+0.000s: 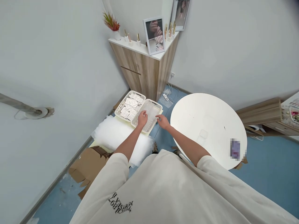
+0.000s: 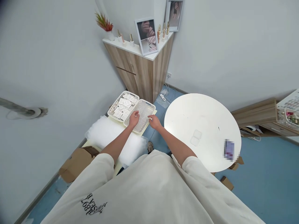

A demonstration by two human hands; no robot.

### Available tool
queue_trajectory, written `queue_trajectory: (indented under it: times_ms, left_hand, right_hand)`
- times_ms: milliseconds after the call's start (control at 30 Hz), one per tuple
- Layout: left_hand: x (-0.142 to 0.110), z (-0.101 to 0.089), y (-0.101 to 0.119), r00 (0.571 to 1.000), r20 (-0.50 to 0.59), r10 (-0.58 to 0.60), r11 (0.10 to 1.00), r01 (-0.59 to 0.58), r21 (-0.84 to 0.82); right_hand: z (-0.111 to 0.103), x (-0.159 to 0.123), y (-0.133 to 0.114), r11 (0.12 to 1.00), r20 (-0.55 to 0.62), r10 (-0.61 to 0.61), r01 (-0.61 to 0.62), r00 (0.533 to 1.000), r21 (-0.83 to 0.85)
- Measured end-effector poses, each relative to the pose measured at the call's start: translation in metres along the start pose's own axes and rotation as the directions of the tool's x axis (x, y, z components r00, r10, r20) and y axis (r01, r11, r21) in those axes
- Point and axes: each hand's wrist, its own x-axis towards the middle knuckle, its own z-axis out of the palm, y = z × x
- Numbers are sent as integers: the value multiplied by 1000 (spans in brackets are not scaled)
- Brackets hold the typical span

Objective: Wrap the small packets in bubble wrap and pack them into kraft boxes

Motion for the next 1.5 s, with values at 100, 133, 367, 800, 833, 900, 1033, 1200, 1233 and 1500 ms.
queue_trajectory:
  times_ms: [100,133,367,800,833,900,1033,1200,1233,1500]
  left_hand:
    - [36,-30,-16,998,-67,-13,993,20,116]
    - [49,-39,-21,997,-81,-10,986,23,165]
    - [124,-73,-50,999,-1,39,906,-35,421]
    - [155,-79,-52,971,231,54,765,-189,616]
    - [155,-79,-51,973,228,39,763,-176,622]
    - [154,-79,-49,976,216,12,744,-153,650]
    - [149,-83,-47,980,197,15,704,-150,694]
    - [137,-98,-38,987,159,35,726,-134,675]
    - [134,-101,-34,987,150,50,737,-138,662]
    - [110,-64,22,951,185,249,831,-308,464]
  right_hand:
    - [16,24,-16,1000,35,-16,16,999,-4]
    - [21,30,-21,1000,46,-20,20,999,-2]
    - [30,54,-34,1000,65,4,-4,998,-6]
    - [27,61,-33,998,82,65,-65,995,-2]
    - [26,61,-32,998,86,70,-70,994,-1]
    - [24,60,-32,997,94,77,-78,993,0]
    - [24,59,-31,997,100,81,-81,992,-1]
    - [29,56,-30,998,90,60,-62,994,23]
    - [30,56,-29,998,86,55,-57,995,31]
    - [17,45,-20,972,-30,158,-150,987,183]
